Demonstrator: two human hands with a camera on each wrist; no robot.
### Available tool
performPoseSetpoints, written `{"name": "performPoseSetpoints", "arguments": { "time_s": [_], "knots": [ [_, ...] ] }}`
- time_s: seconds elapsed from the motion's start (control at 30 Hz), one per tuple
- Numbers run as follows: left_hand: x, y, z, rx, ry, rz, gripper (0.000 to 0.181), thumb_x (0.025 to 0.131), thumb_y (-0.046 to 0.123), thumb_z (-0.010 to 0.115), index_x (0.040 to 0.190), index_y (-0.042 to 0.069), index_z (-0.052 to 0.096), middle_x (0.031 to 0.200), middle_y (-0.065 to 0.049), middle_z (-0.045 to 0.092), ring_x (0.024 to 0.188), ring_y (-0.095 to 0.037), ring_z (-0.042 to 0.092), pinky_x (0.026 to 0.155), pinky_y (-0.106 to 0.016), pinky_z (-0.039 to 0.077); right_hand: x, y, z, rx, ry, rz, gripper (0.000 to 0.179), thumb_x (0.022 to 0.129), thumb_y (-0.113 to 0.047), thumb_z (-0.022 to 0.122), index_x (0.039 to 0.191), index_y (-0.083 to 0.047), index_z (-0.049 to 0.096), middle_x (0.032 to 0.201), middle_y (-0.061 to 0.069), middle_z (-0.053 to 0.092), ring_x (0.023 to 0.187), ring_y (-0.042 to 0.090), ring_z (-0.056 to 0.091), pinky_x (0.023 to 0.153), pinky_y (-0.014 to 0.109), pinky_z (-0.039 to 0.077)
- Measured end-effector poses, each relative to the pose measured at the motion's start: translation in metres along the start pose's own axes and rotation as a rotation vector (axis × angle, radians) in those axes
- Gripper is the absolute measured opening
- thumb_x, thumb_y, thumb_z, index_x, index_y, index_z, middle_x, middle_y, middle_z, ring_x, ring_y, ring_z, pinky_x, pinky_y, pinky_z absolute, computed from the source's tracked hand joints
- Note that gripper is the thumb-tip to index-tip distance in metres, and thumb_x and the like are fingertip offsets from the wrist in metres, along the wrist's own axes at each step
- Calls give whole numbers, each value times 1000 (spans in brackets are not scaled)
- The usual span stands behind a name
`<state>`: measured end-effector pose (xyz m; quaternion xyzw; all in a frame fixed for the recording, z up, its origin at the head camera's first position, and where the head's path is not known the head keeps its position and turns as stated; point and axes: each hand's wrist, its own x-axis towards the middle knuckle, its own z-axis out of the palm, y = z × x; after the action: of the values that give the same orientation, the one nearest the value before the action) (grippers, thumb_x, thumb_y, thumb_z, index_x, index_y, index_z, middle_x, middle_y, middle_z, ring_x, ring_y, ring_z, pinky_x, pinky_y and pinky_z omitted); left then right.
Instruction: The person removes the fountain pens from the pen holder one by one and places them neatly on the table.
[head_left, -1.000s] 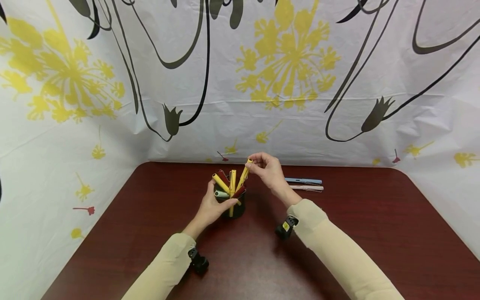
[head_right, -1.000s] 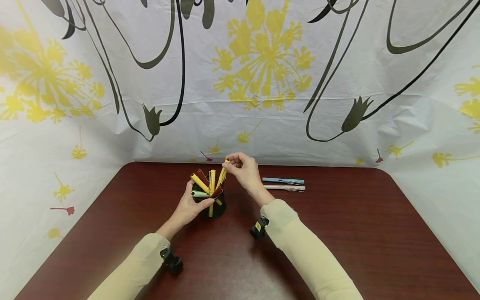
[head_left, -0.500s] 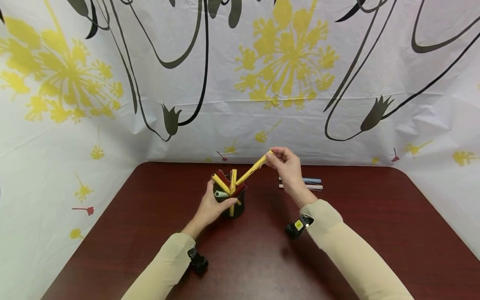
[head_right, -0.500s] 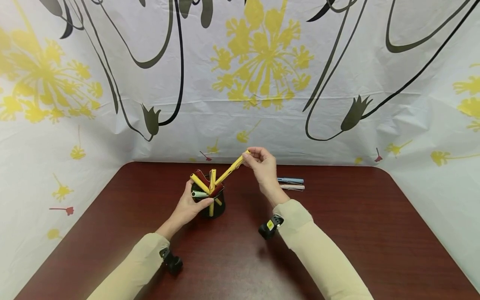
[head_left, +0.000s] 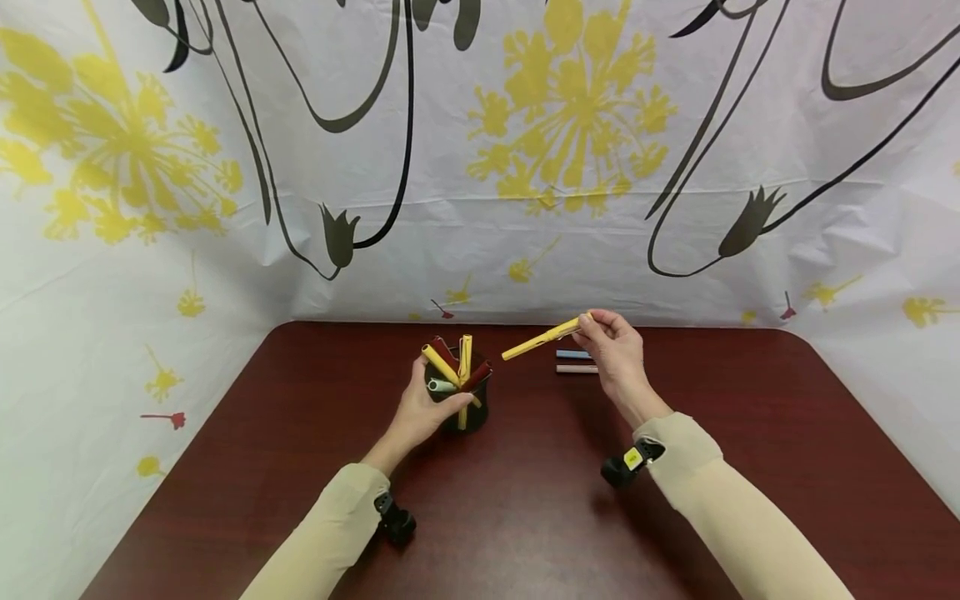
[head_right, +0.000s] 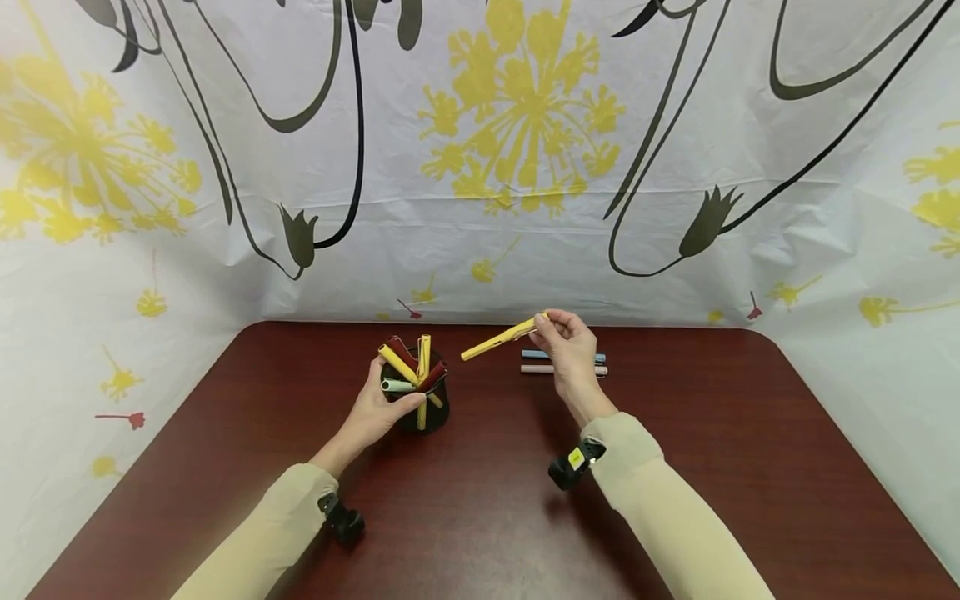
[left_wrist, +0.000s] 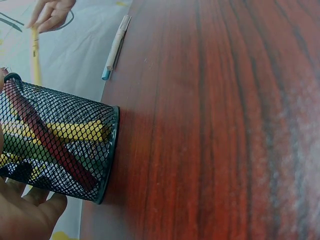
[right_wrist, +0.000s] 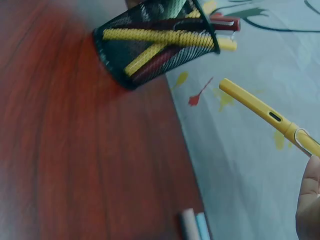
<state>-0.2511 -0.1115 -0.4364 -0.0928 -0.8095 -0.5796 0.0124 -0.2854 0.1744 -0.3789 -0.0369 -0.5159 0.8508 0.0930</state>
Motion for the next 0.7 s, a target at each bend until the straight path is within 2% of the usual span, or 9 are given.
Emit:
{"name": "performPoseSetpoints", "arguments": {
  "time_s": [0.33, 0.57, 0.7],
  "knots": [
    [2, 3, -2, -14, -27, -28, 91, 80, 26, 76, 147, 16, 16, 135, -16, 46, 123, -29, 46, 101, -47, 38, -3, 2, -40, -46, 36, 64, 10, 88, -2, 62, 95, -7, 56, 81, -4, 66, 74, 7, 66, 74, 20, 53],
    [-11, 32, -7, -16, -49, -24, 87, 82, 19, 73, 146, 5, 15, 134, -23, 46, 124, -34, 45, 101, -49, 37, -5, 4, -69, -90, 73, 119, 14, 87, -2, 63, 97, -5, 54, 79, -5, 66, 73, 7, 66, 73, 20, 53],
    [-14, 38, -7, -14, -50, -25, 86, 83, 19, 73, 146, 5, 16, 134, -22, 46, 122, -33, 47, 99, -47, 40, -6, 4, -83, -116, 57, 135, 16, 88, -2, 63, 100, -5, 53, 80, -6, 66, 73, 8, 67, 74, 22, 54]
  ]
}}
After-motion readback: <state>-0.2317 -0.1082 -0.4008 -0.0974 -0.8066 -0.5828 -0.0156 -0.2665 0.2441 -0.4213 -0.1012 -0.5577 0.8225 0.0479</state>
